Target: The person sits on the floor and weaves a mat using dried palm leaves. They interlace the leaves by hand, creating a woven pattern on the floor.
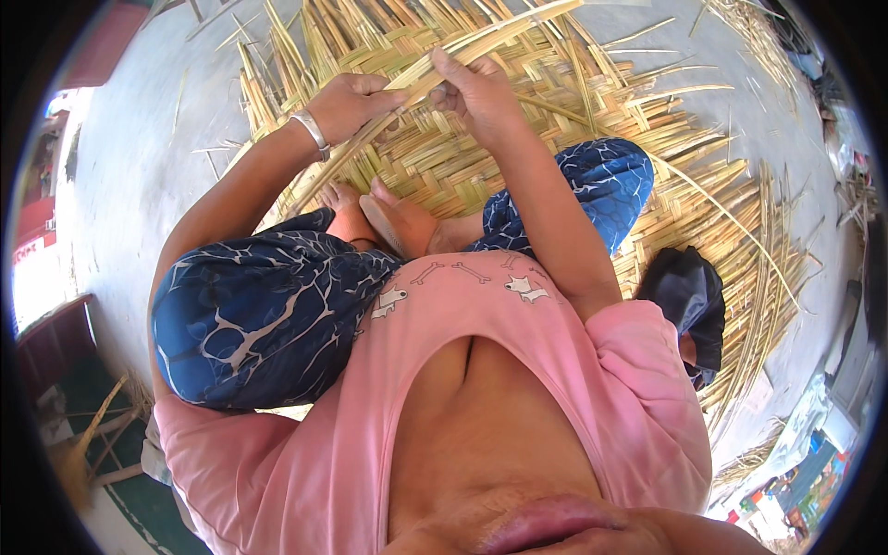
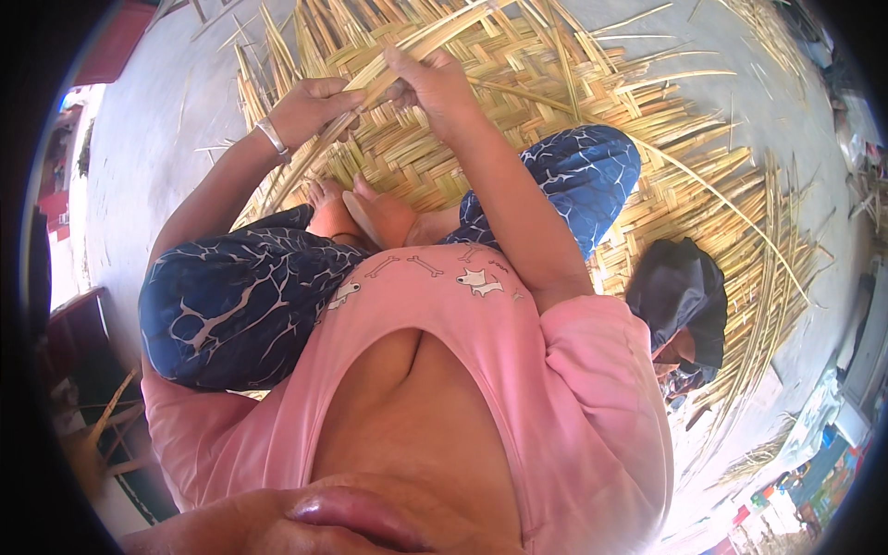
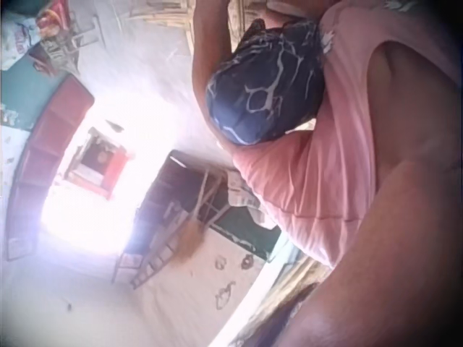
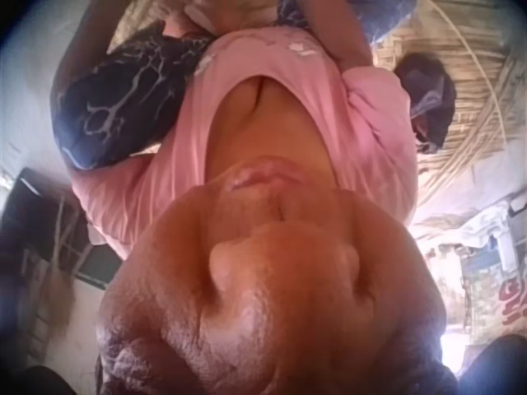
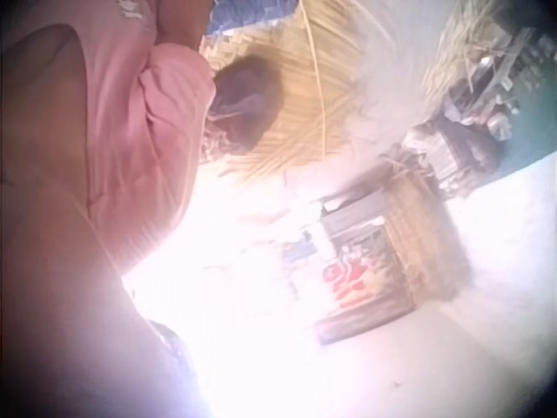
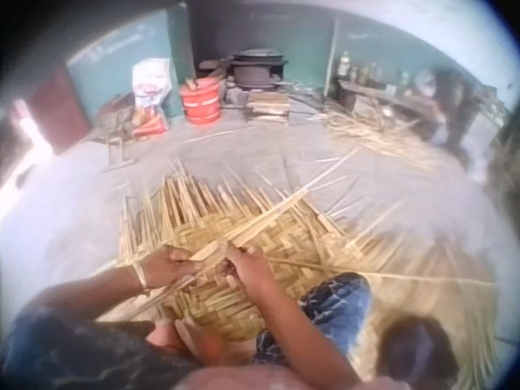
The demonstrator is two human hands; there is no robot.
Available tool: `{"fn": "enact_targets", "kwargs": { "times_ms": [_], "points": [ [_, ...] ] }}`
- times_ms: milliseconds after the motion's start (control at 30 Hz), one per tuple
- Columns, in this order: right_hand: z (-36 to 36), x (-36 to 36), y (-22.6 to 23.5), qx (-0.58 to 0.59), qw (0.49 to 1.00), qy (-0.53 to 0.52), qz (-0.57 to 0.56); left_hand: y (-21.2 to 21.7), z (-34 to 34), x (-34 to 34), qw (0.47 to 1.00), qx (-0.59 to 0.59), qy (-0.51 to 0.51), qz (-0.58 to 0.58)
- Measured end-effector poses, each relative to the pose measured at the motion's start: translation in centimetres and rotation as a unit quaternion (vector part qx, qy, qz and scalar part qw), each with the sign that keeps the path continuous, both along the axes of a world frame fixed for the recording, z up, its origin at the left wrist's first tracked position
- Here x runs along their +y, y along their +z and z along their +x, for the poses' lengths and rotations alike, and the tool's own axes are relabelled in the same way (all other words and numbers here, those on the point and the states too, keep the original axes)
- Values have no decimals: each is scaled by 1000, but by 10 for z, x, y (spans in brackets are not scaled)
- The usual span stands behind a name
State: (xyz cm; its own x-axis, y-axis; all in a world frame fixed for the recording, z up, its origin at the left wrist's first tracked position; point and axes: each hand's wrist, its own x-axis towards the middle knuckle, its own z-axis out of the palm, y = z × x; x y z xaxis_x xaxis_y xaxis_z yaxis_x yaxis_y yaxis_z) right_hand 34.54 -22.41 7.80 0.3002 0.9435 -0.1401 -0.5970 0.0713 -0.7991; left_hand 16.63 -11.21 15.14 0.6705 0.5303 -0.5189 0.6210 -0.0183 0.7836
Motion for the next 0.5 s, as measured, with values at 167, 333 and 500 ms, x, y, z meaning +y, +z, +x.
{"fn": "enact_targets", "kwargs": {
  "times_ms": [167,333,500],
  "points": [
    [20,-7,-4,26,998,-45,27,11,5,1,998,62,-11,9],
    [10,-13,1,32,999,-39,11,6,1,-2,998,33,-7,-46],
    [13,-21,10,-16,1000,-13,12,6,-1,1,995,24,-80,-50]
  ]
}}
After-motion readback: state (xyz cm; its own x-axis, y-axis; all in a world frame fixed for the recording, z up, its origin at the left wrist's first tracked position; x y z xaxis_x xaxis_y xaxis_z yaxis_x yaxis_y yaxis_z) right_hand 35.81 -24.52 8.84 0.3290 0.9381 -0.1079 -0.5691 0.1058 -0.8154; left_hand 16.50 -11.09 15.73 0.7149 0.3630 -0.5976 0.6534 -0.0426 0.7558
